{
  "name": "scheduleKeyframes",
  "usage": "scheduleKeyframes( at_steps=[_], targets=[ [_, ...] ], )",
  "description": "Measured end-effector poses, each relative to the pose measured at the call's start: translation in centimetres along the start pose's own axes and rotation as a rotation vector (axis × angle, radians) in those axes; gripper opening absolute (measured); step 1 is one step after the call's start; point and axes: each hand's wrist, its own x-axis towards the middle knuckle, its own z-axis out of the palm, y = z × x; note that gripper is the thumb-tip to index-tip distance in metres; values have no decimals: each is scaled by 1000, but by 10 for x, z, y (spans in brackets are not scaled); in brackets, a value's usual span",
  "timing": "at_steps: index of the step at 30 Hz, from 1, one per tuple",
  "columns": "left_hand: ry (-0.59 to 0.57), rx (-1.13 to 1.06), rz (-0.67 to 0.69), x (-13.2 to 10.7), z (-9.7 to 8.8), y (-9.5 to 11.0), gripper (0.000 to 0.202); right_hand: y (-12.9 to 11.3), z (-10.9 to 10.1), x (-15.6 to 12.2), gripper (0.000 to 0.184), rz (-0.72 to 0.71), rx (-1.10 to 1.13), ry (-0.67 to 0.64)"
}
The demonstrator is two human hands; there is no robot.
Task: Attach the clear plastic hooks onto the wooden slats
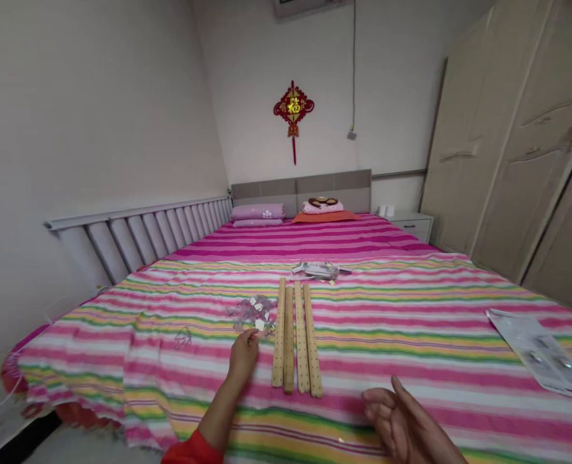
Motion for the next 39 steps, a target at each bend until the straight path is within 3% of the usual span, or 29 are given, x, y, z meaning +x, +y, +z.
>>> scheduleKeyframes(
  at_steps=[3, 9, 18, 21, 24, 28, 33, 36, 39],
  targets=[
    [12, 151, -5, 21, 10, -2, 34, 5, 6, 9, 39, 7, -15, 35],
    [38, 313, -60, 46, 28, 0, 36, 13, 14, 26, 45, 31, -92, 94],
    [-69, 622, -64, 53, 32, 5, 27, 19, 16, 53, 52, -29, -305, 36],
    [-49, 642, -60, 51, 31, 4, 28, 29, 12, 69, 52, -19, -349, -12],
    [7, 495, -81, 50, 29, -3, 26, 39, 3, 86, 51, 6, -366, -53],
    [61, -64, -161, 49, 23, -16, 33, 45, -5, 104, 57, 78, -391, -59],
    [52, -633, -436, 42, 14, -25, 43, 39, 9, 116, 47, 57, -432, -76],
    [21, -705, -507, 36, 10, -29, 42, 36, 28, 123, 44, 51, -476, -131],
    [59, -575, -369, 26, 10, -33, 37, 37, 45, 130, 46, 34, -546, -139]
  ],
)
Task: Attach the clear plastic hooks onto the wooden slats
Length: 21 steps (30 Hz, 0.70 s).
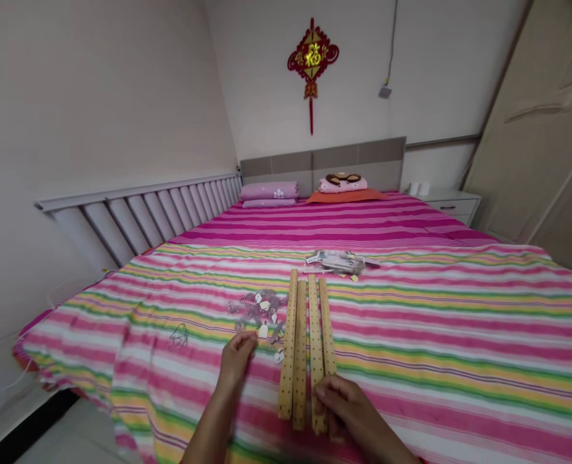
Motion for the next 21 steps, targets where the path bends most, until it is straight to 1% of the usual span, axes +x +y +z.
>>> scheduleKeyframes(
  at_steps=[2, 4, 7, 9, 10, 14, 17, 19, 21],
  targets=[
    [4, 91, 119, -10, 0, -6, 36, -2, 8, 4, 46, 8, -42, 19],
    [-19, 188, 204, -21, 3, -11, 34, 0, 13, 7, 46, 12, -51, 28],
    [-104, 353, 368, -35, 11, -13, 31, 5, 16, 7, 46, -6, -44, 32],
    [-165, 443, 476, -38, 18, -11, 31, 6, 16, 6, 45, -25, -43, 44],
    [-180, 478, 501, -38, 22, -10, 30, 7, 16, 5, 45, -34, -44, 50],
    [-195, 606, 502, -32, 34, -3, 21, 6, 17, 1, 46, -56, -50, 65],
    [-202, 655, 488, -28, 38, 0, 15, 5, 14, -3, 46, -63, -58, 84],
    [-174, 587, 441, -27, 37, 4, 13, 5, 11, -7, 45, -77, -56, 107],
    [-166, 399, 329, -31, 33, 10, 17, 4, 8, -10, 44, -93, -44, 133]
  ],
)
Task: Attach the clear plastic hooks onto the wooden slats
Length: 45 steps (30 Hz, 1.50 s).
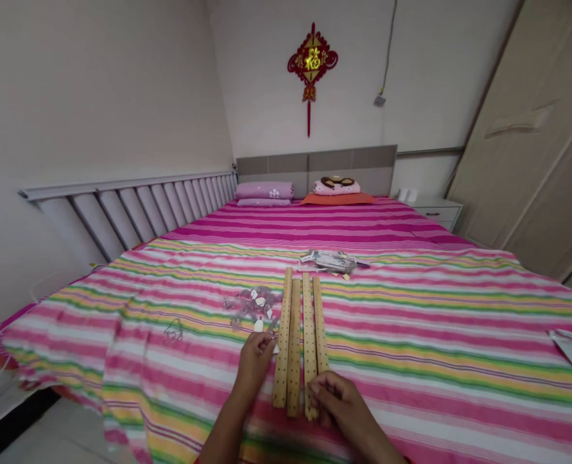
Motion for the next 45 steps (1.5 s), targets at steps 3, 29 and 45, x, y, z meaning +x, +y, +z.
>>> scheduleKeyframes(
  at_steps=[3, 29, 45],
  targets=[
    [-11, -411, -227, -12, -8, 13, 28, -2, -3, -4, 45, -29, 24, 35],
    [-144, -277, -159, -86, 52, 38, 35, 8, -25, -16, 35, -1, 286, 290],
    [-341, -410, -199, -82, 58, 28, 33, -3, -34, -18, 33, 34, 167, 70]
  ],
)
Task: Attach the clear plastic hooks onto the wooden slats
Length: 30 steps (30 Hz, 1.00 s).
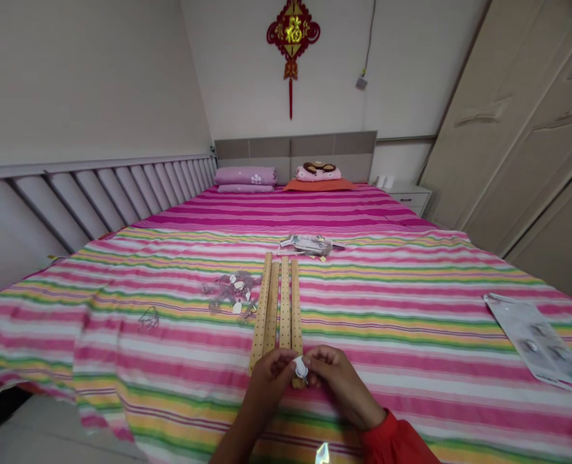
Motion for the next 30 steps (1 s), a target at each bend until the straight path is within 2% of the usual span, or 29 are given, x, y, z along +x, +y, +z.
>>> scheduleKeyframes(
  at_steps=[3, 5, 8, 11, 17, 21, 30],
  targets=[
    [107, 23, 1, 2, -1, -2, 34, 4, 0, 0, 31, 14, 37, 36],
    [171, 119, 46, 2, -3, -3, 30, 10, 1, -1, 30, 17, 90, 98],
    [205, 358, 151, -4, -5, -6, 19, 19, 1, -1, 28, 36, 182, 201],
    [218, 594, 269, -15, -5, -12, 8, 27, 1, 0, 24, 38, 193, 250],
    [295, 822, 542, -31, -4, -29, 14, 39, 1, 7, 19, 21, 94, 294],
    [314, 915, 585, -27, -5, -32, 16, 42, 3, 9, 17, 22, 98, 317],
    [268, 1001, 592, -24, -4, -28, 26, 41, 9, 9, 16, 24, 79, 345]
  ],
)
